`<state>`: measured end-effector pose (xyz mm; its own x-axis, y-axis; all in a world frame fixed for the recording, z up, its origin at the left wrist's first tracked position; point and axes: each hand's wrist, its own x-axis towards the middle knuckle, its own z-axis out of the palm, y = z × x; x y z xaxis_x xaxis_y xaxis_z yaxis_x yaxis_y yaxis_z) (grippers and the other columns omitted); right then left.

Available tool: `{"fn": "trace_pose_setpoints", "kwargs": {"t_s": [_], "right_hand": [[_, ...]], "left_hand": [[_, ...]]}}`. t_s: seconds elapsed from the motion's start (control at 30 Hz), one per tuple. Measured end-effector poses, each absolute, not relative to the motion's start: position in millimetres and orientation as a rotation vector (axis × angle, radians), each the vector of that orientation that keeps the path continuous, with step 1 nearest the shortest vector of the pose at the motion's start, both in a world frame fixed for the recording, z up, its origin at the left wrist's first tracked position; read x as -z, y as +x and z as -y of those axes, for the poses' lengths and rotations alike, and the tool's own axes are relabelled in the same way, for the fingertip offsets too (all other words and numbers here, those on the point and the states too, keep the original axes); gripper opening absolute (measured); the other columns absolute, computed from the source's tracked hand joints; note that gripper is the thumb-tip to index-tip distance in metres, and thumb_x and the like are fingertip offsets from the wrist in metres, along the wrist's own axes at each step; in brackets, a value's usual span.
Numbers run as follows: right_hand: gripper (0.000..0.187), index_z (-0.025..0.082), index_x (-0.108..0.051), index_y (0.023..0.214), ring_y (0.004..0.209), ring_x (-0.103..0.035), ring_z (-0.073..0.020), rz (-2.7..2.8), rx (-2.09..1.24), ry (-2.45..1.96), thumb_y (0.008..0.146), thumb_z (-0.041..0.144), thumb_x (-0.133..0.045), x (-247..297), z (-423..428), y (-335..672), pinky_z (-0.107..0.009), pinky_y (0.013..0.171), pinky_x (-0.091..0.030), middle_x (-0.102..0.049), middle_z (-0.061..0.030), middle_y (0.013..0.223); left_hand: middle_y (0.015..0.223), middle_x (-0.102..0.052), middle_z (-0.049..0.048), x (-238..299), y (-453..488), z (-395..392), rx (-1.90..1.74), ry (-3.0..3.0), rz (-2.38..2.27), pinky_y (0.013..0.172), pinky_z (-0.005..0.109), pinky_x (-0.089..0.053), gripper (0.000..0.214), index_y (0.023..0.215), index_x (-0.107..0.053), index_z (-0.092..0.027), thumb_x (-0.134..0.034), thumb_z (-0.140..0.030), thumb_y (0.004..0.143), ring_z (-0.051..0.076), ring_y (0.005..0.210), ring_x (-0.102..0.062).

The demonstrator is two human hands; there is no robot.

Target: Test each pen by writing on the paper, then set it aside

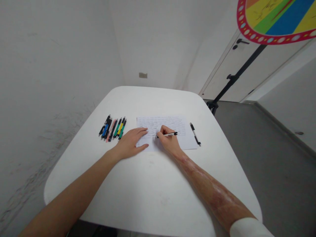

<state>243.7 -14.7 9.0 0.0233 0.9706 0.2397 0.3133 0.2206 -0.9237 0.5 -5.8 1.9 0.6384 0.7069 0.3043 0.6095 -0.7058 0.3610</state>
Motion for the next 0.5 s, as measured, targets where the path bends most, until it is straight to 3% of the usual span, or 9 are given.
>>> {"fn": "trace_pose_setpoints", "kwargs": {"t_s": [0.2,0.27,0.37,0.5], "right_hand": [[0.022,0.025,-0.049,0.068,0.066,-0.045,-0.0167,1.482,-0.864,-1.227,0.084,0.031,-0.062,-12.1,13.8,246.1,-0.032,0.062,-0.035,-0.051,0.0036,0.064],[0.018,0.024,-0.061,0.08,0.068,-0.05,-0.0172,1.415,-0.913,-1.206,0.089,0.039,-0.067,-14.2,13.5,247.4,-0.032,0.063,-0.039,-0.062,0.0017,0.073],[0.028,0.024,-0.069,0.096,0.065,-0.053,-0.0174,1.34,-0.959,-1.237,0.093,0.051,-0.072,-17.8,14.6,251.0,-0.032,0.062,-0.042,-0.067,0.0006,0.077],[0.031,0.023,-0.072,0.09,0.069,-0.058,-0.0189,1.381,-0.94,-1.257,0.093,0.054,-0.074,-22.8,24.7,267.0,-0.033,0.063,-0.045,-0.069,-0.002,0.078]], "left_hand": [[0.165,-0.058,0.0128,-1.1,0.4,5.1,-0.63,2.638,-1.07,0.13,0.057,-0.044,0.058,0.155,-0.058,-0.024,-0.067,-0.051,0.104,0.032,0.152,-0.055],[0.165,-0.058,0.0127,-1.2,0.4,5.1,-0.627,2.639,-1.071,0.13,0.057,-0.044,0.058,0.155,-0.058,-0.024,-0.067,-0.051,0.104,0.033,0.152,-0.055],[0.165,-0.058,0.0125,-3.0,0.4,5.9,-0.626,2.64,-1.069,0.129,0.056,-0.045,0.059,0.155,-0.058,-0.024,-0.069,-0.049,0.103,0.032,0.152,-0.055],[0.164,-0.059,0.0119,-7.4,0.5,7.6,-0.616,2.649,-1.047,0.129,0.057,-0.045,0.058,0.155,-0.059,-0.025,-0.071,-0.047,0.102,0.032,0.151,-0.056]]}}
